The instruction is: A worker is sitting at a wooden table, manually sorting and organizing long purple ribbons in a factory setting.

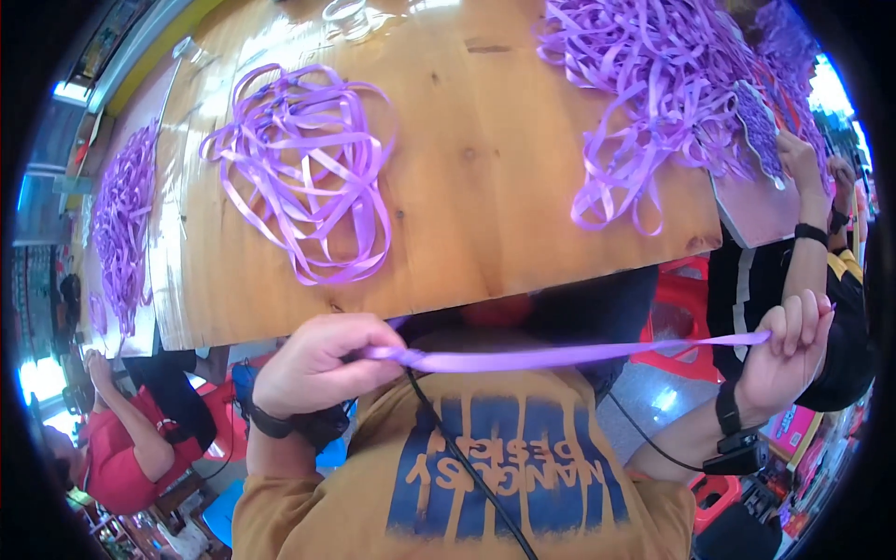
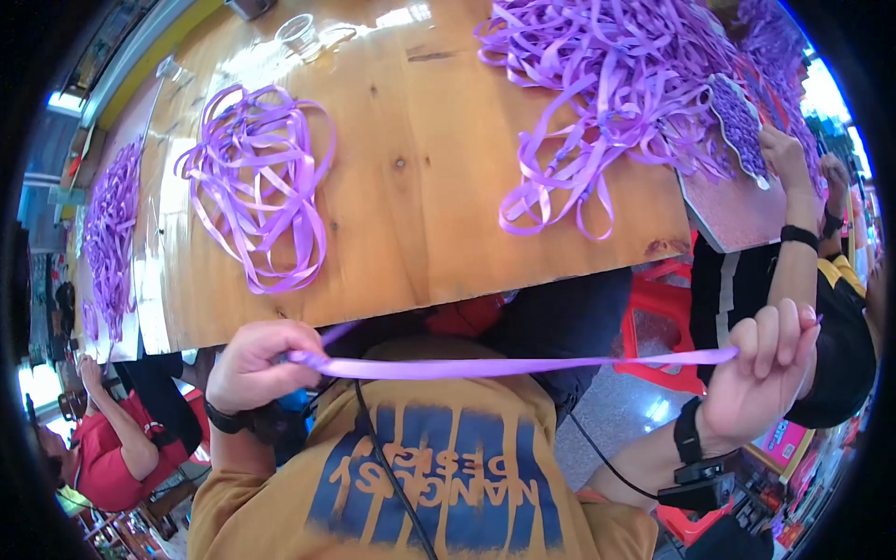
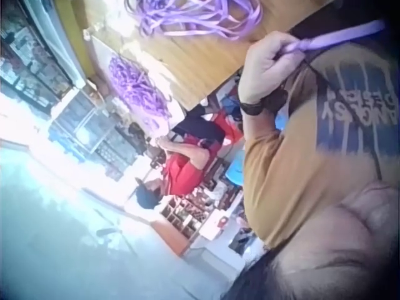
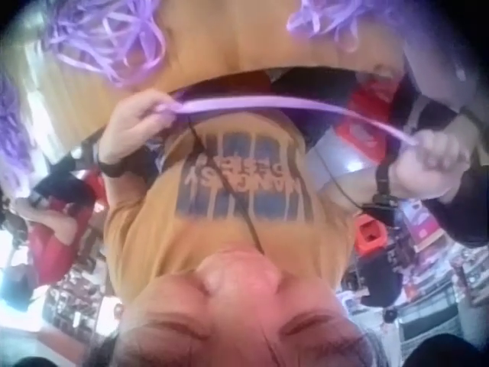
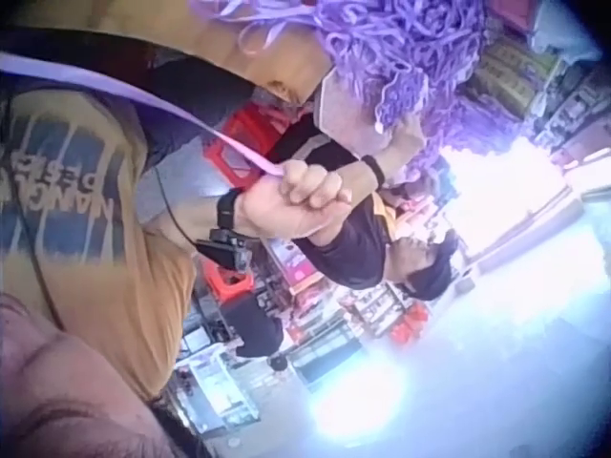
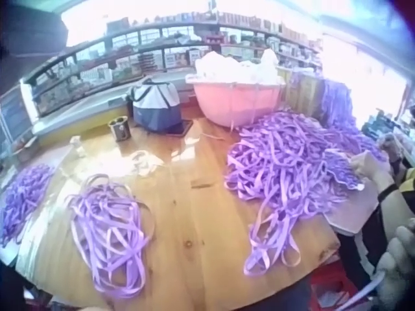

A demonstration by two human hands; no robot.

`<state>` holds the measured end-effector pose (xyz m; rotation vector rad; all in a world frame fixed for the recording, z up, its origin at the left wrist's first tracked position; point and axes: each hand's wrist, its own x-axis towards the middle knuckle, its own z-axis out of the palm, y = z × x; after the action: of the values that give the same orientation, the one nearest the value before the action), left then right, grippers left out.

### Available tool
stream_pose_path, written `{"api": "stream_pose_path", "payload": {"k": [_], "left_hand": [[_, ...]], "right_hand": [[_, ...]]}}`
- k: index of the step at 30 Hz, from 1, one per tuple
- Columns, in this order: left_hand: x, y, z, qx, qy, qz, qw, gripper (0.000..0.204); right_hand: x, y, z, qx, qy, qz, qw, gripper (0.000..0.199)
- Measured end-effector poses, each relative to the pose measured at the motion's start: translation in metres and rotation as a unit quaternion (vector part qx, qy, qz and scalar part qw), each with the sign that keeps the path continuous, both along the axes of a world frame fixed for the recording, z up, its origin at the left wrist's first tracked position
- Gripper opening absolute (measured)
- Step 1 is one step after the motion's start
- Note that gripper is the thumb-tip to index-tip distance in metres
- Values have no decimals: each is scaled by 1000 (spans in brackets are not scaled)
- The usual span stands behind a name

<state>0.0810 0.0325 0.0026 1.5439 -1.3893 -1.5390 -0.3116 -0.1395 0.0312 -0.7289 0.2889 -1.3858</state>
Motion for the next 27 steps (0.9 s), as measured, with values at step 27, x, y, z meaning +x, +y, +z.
{"api": "stream_pose_path", "payload": {"k": [27], "left_hand": [[-12, 6, 11, -89, 35, 293, 951, 8]], "right_hand": [[105, 16, 38, -395, 583, -2, 710, 63]]}}
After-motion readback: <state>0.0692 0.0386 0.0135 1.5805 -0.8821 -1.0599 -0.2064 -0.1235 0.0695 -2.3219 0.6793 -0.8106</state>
